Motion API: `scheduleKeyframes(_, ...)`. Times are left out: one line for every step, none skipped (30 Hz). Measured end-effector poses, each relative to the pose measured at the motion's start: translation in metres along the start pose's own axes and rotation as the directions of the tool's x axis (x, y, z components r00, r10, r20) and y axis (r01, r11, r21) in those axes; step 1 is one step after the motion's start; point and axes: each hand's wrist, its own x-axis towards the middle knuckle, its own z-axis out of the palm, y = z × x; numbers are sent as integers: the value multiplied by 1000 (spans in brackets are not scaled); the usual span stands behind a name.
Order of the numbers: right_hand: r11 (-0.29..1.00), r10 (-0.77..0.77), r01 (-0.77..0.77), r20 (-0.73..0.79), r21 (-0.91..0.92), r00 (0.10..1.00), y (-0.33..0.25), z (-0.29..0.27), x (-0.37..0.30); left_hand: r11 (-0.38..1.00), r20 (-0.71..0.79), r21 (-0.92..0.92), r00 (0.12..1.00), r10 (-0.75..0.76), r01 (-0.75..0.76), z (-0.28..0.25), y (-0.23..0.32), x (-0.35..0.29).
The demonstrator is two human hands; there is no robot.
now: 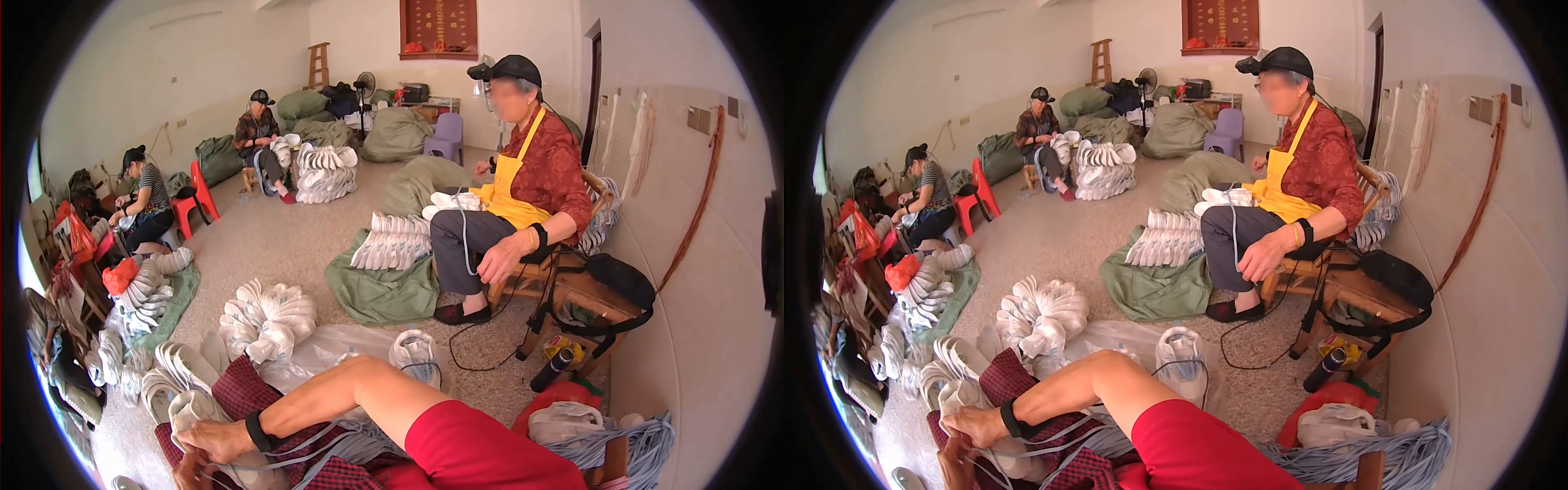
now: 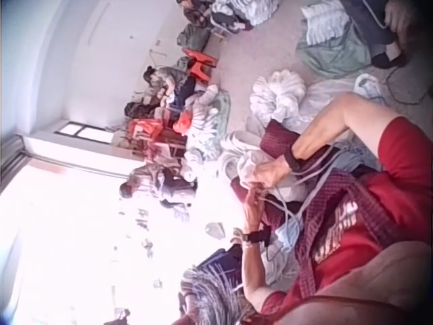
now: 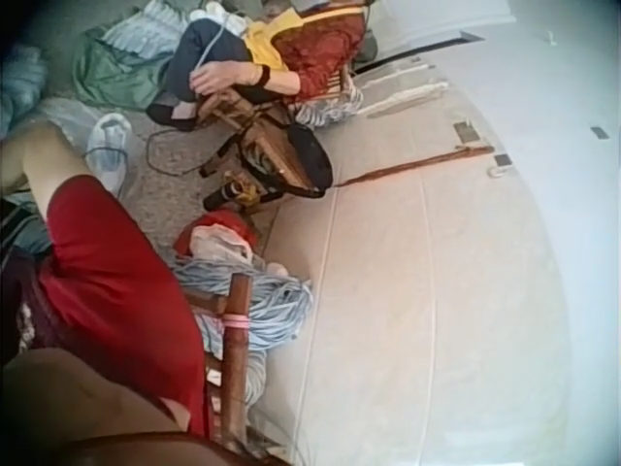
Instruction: Insert and thread laces through the eyelets of a white athletic shoe.
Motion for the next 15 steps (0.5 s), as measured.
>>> scheduleKeyframes(996,-75,74,-7,-55,997,6,0,2,1000,-27,-13,999,17,-17,1,4,2)
scheduleKeyframes(983,-150,148,-10,-108,989,11,4,4,999,-53,-23,998,32,-33,1,7,2)
scheduleKeyframes(983,-149,147,-12,-107,989,14,9,4,999,-50,-23,998,32,-33,2,6,1)
scheduleKeyframes(943,-172,160,-17,-293,985,18,13,4,997,-67,-38,996,60,-62,4,4,1)
scheduleKeyframes(868,-197,167,-16,-467,980,19,16,5,995,-85,-52,993,85,-90,4,4,2)
scheduleKeyframes(868,-196,164,-20,-469,980,21,16,4,994,-82,-52,993,89,-93,2,5,2)
scheduleKeyframes(851,-242,208,-8,-483,970,24,15,2,996,-50,-56,997,61,-64,-1,6,2)
scheduleKeyframes(834,-288,254,7,-490,958,24,17,0,998,-18,-58,1000,25,-27,-3,9,0)
scheduleKeyframes(835,-286,252,6,-490,958,14,11,2,998,-16,-59,1000,26,-27,-2,12,-1)
scheduleKeyframes(730,-267,294,139,-617,954,6,2,8,999,-26,-26,999,-22,21,-1,17,-4)
scheduleKeyframes(607,-231,353,267,-712,936,-3,-8,15,997,-41,12,996,-76,77,-3,21,-11)
scheduleKeyframes(540,-407,492,299,-683,863,-1,-29,25,995,-40,21,994,-97,98,2,9,-7)
scheduleKeyframes(801,-342,380,167,-464,925,-9,-58,17,1000,-179,26,984,-7,12,16,-19,-17)
scheduleKeyframes(687,-466,407,65,-602,883,8,-96,12,993,-295,61,949,113,-99,13,-2,-24)
scheduleKeyframes(725,-480,429,51,-539,876,30,-52,14,995,-279,27,956,96,-92,14,16,-20)
